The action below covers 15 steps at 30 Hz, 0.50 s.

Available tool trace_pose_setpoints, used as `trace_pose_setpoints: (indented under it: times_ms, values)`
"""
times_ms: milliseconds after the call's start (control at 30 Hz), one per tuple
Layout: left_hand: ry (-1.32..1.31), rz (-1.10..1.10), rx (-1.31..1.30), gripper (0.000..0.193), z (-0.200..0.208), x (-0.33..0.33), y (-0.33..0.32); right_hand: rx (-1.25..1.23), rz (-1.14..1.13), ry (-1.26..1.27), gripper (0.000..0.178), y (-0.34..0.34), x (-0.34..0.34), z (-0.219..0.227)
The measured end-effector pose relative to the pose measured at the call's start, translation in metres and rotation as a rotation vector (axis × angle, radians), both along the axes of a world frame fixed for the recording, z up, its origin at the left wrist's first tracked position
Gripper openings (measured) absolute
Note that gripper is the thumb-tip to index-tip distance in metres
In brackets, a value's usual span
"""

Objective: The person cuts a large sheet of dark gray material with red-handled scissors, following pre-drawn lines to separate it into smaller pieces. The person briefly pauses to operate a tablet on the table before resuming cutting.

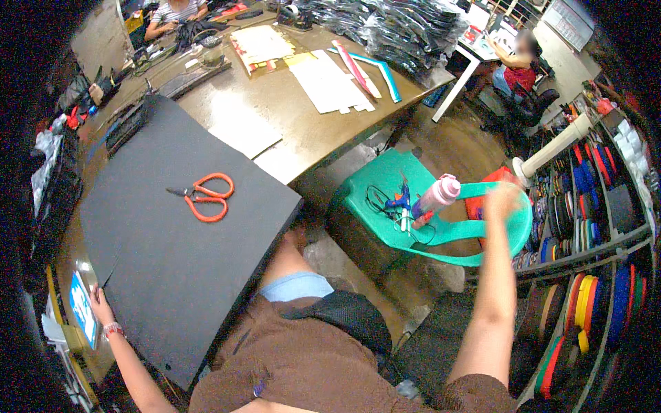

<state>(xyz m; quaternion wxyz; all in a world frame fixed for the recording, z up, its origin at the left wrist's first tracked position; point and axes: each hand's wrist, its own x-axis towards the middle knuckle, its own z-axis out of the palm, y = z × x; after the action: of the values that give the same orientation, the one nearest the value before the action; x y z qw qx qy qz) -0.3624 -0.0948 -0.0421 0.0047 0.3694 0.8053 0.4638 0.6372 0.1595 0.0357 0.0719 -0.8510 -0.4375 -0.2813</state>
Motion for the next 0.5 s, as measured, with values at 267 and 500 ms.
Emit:
trace_pose_setpoints:
  times_ms: [267,500]
  values:
    - [0.121,0.045,-0.032,0.032,0.009,0.014,-0.004,0.065,0.27,2.486,0.087,0.159,-0.279,-0.16]
    - [-0.007,0.034,0.071,0.032,0.015,0.024,-0.002,0.269,0.292,2.518,0.086,0.18,-0.293,-0.175]
